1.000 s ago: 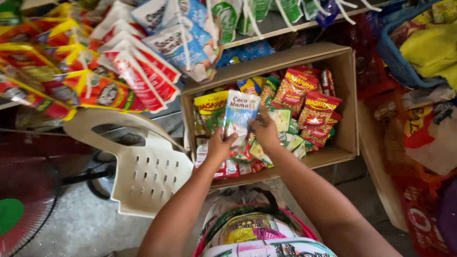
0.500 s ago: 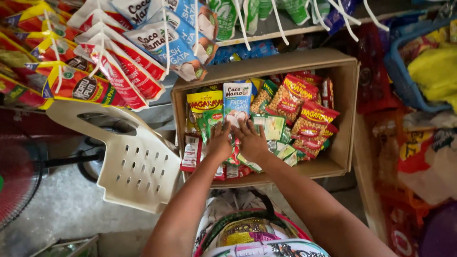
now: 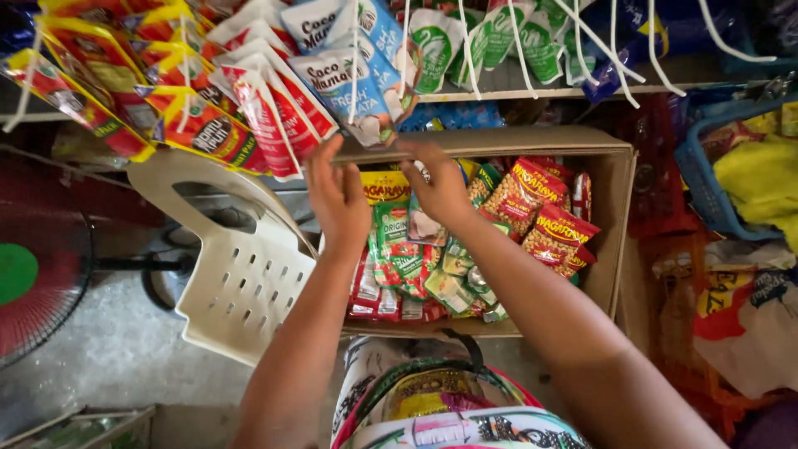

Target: The person takes various snack packets from a cardboard box and hangs them on white wire hooks attached to a shelf. The person handles multiple types of snacks, including red, green, and yellow packets, and places them in rows on the display rack.

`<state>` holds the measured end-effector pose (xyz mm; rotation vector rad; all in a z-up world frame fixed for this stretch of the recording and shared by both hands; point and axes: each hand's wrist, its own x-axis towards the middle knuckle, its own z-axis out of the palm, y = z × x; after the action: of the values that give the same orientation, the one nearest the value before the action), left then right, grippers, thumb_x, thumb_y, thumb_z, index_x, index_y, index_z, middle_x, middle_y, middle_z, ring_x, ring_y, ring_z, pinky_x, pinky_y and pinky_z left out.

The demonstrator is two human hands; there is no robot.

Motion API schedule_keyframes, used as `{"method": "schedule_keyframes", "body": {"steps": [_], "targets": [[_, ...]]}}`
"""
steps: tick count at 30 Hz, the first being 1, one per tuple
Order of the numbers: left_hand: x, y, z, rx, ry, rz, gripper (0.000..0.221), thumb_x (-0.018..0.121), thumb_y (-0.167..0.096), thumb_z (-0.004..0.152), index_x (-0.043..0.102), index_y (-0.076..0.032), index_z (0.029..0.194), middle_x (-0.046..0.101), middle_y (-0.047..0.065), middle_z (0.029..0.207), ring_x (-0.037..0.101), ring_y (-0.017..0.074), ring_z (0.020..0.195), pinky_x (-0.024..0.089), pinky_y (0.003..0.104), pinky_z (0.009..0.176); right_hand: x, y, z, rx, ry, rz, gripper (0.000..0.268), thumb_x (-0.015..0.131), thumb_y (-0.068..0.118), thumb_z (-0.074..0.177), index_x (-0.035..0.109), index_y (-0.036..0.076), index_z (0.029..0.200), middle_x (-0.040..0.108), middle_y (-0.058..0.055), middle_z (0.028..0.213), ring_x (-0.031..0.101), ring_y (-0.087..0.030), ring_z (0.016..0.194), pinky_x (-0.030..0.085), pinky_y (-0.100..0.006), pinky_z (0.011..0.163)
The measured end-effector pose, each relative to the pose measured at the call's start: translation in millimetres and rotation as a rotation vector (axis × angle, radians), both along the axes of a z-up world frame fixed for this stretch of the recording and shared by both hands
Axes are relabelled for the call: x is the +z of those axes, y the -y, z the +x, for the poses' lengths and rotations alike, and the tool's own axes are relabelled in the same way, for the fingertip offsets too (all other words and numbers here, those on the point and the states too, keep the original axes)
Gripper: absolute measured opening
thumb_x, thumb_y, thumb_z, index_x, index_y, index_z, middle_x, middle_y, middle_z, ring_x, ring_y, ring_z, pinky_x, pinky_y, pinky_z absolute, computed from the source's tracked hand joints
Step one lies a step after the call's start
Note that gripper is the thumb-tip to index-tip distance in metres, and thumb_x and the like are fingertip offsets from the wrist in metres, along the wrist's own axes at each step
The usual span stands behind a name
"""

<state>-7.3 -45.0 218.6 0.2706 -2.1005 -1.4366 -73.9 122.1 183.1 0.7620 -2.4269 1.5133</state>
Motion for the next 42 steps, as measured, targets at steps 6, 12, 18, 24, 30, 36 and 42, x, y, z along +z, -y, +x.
{"method": "schedule_keyframes", "body": {"steps": [6,12,18,24,30,36,42], "targets": [[35,29,-28,-0.051,-0.223,-0.199,0.053,0.065,0.006,0.095,0.053,-0.005,0.146,0.052,0.016,0.149,0.053,0.0347,0.14,0.045,0.041,0.119,61,43,-26,0.01,0.053,-0.116,0.035,0.064,0.01,0.104,0.06,0.008,0.139,0.06,-0.013,0.141,0.06,-0.027,0.132,0.048,-0.038,0.109],[34,56,-50,-0.13,-0.133,-0.195,0.076,0.071,0.002,0.091,0.034,-0.003,0.157,0.035,0.024,0.161,0.034,0.0415,0.153,0.029,0.045,0.127,29,69,-82,-0.032,-0.184,-0.118,0.07,0.067,-0.001,0.098,0.036,0.004,0.161,0.036,-0.021,0.163,0.022,-0.041,0.154,0.023,-0.043,0.123],[31,69,-60,-0.259,-0.135,-0.219,0.079,0.071,-0.004,0.093,0.028,-0.001,0.159,0.03,0.024,0.165,0.031,0.0413,0.155,0.03,0.044,0.127,50,75,-93,-0.159,-0.015,-0.104,0.044,0.072,0.01,0.096,0.06,0.008,0.139,0.058,-0.012,0.126,0.058,-0.026,0.121,0.05,-0.037,0.103],[41,79,-59,-0.372,-0.047,-0.181,0.074,0.069,-0.005,0.093,0.033,-0.001,0.157,0.024,0.022,0.167,0.03,0.0417,0.154,0.042,0.042,0.118,55,78,-83,-0.151,0.28,-0.232,0.019,0.07,0.012,0.1,0.063,0.005,0.116,0.066,-0.004,0.094,0.057,-0.011,0.082,0.048,-0.029,0.074],[48,82,-53,-0.411,-0.044,-0.211,0.075,0.071,-0.005,0.091,0.034,-0.002,0.157,0.024,0.022,0.166,0.032,0.0415,0.153,0.042,0.043,0.118,44,77,-67,-0.05,0.294,-0.567,0.011,0.065,-0.001,0.101,0.062,0.001,0.112,0.071,-0.001,0.097,0.066,-0.007,0.091,0.053,-0.024,0.083],[41,86,-49,-0.393,-0.128,-0.286,0.075,0.073,-0.004,0.092,0.037,-0.004,0.158,0.03,0.021,0.163,0.036,0.0419,0.152,0.043,0.046,0.12,38,72,-47,-0.046,0.24,-0.558,0.006,0.064,-0.003,0.103,0.062,-0.001,0.109,0.07,-0.002,0.096,0.065,-0.008,0.09,0.053,-0.024,0.082],[64,94,-33,-0.457,-0.054,-0.171,0.057,0.069,-0.009,0.091,0.049,-0.012,0.144,0.048,0.016,0.144,0.062,0.0326,0.124,0.059,0.037,0.088,39,67,-36,-0.003,0.312,-0.616,0.008,0.061,-0.001,0.103,0.065,-0.002,0.11,0.07,-0.002,0.098,0.064,-0.006,0.088,0.051,-0.023,0.079]]}}
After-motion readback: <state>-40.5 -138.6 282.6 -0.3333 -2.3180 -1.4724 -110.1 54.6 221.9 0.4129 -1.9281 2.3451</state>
